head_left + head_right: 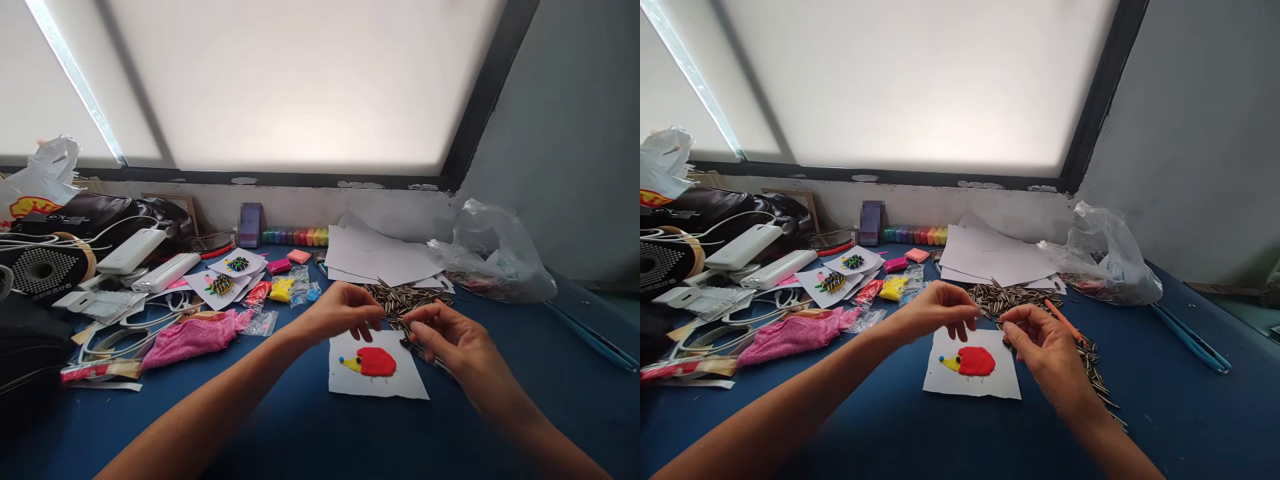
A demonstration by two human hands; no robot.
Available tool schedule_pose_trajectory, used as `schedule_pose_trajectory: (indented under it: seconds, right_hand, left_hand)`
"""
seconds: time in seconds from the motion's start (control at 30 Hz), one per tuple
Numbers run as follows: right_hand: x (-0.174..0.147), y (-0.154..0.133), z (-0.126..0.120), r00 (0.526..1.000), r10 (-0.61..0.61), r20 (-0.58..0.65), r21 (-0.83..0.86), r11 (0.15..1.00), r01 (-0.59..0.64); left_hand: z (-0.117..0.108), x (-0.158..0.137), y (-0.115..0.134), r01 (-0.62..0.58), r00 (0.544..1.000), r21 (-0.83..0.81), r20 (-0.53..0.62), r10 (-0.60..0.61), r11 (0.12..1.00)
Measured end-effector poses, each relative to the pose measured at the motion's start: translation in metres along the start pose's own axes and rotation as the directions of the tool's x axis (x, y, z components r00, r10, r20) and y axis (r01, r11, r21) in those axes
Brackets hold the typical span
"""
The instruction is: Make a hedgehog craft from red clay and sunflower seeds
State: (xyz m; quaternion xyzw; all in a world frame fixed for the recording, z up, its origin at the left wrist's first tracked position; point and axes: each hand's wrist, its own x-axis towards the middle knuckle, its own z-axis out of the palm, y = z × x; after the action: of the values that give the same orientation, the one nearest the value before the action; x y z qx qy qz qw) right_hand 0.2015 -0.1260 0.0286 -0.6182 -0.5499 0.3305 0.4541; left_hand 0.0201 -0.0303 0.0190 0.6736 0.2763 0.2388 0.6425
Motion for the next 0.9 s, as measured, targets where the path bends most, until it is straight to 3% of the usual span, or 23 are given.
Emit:
schedule_pose_trajectory:
  seconds: [0.2,0.4,0.57,0.9]
  right_hand:
    - [0.002,-0.001,-0.003,0.998,0.037,0.045,0.059,0.997,-0.039]
    - [0.001,0.004,0.003,0.989,0.080,0.126,0.039,0.996,-0.085]
    - [0.002,0.010,0.008,0.989,0.067,0.130,-0.054,0.997,-0.060]
    - [-0.001,0.010,0.016,0.995,-0.001,0.098,-0.173,0.985,0.018]
  left_hand:
    - [-0.037,0.009,-0.029,0.033,0.964,-0.076,-0.260,-0.051,0.997]
    - [-0.039,0.017,-0.057,-0.021,0.879,0.047,-0.476,0.041,0.999]
    - [-0.026,0.016,-0.060,-0.094,0.845,0.183,-0.506,0.176,0.979]
    - [-0.019,0.015,-0.067,-0.070,0.878,0.346,-0.424,0.222,0.936]
